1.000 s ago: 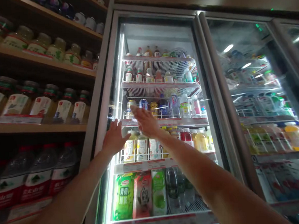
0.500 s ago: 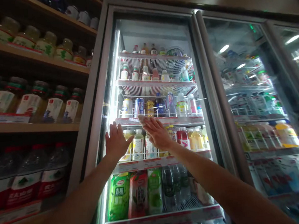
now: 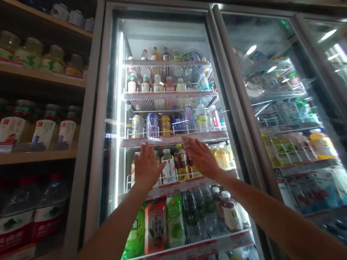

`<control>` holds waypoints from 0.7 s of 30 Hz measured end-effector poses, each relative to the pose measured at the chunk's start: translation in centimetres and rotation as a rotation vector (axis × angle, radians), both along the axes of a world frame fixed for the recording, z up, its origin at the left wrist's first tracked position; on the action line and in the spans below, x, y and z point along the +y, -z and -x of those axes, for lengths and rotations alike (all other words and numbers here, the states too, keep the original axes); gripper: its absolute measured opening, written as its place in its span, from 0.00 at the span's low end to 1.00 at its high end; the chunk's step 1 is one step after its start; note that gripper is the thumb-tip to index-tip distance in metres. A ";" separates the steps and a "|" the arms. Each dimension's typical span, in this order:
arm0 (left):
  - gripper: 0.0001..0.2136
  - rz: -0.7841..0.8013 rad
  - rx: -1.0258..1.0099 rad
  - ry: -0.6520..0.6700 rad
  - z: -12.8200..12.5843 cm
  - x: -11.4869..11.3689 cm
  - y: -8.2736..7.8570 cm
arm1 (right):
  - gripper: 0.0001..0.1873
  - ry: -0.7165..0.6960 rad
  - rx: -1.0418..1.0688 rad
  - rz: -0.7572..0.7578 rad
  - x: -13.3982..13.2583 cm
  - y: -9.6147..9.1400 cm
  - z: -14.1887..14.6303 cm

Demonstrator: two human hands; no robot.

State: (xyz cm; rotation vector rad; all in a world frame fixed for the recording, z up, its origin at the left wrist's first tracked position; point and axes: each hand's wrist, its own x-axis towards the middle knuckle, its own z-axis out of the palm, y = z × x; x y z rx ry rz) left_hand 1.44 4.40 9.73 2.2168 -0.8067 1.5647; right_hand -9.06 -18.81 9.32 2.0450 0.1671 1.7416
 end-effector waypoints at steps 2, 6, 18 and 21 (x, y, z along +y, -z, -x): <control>0.34 -0.018 -0.028 0.009 -0.2 -0.1 0.2 | 0.28 0.014 -0.222 -0.216 -1.7 -0.1 1.0; 0.35 -0.015 -0.006 0.018 -0.6 0.4 0.2 | 0.28 0.019 -0.363 -0.385 -2.5 1.0 1.9; 0.36 -0.005 -0.002 0.020 -0.9 0.1 0.4 | 0.29 0.022 -0.344 -0.372 -2.4 3.2 1.2; 0.35 -0.003 -0.001 0.028 -1.0 0.1 0.5 | 0.28 -0.009 -0.039 -0.068 -0.3 3.9 0.1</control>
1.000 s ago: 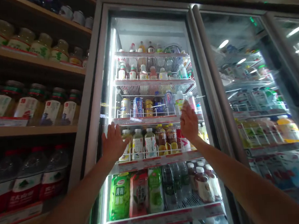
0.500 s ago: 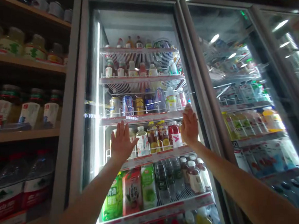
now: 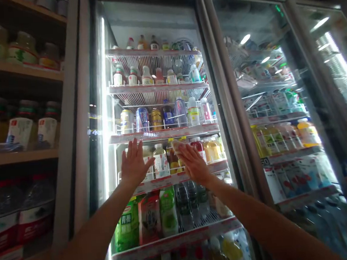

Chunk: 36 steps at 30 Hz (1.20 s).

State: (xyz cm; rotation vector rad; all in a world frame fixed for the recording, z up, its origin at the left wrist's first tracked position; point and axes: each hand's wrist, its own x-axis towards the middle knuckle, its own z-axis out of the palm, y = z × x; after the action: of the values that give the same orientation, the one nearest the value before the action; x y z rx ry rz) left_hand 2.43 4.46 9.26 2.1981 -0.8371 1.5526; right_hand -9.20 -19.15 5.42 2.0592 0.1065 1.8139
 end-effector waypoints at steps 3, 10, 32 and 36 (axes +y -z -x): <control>0.35 0.007 -0.002 0.024 -0.1 0.1 0.1 | 0.27 -0.005 -0.029 -0.041 -1.3 -1.2 1.1; 0.29 0.090 -0.021 0.188 1.5 -1.2 -0.1 | 0.29 -0.190 -0.208 -0.143 0.7 -3.8 -0.8; 0.20 0.382 -0.278 0.116 -2.0 -1.0 -2.8 | 0.32 0.208 -0.108 -0.136 -5.8 2.6 3.8; 0.20 0.444 -0.390 0.155 -2.5 -0.5 -2.4 | 0.37 0.212 -0.172 -0.228 -4.6 3.0 2.8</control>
State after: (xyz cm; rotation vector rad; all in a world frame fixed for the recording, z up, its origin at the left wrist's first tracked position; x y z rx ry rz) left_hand 4.92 3.95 11.63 1.5140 -0.6624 1.8994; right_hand -11.96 -23.77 2.37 1.9612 -0.3687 1.9310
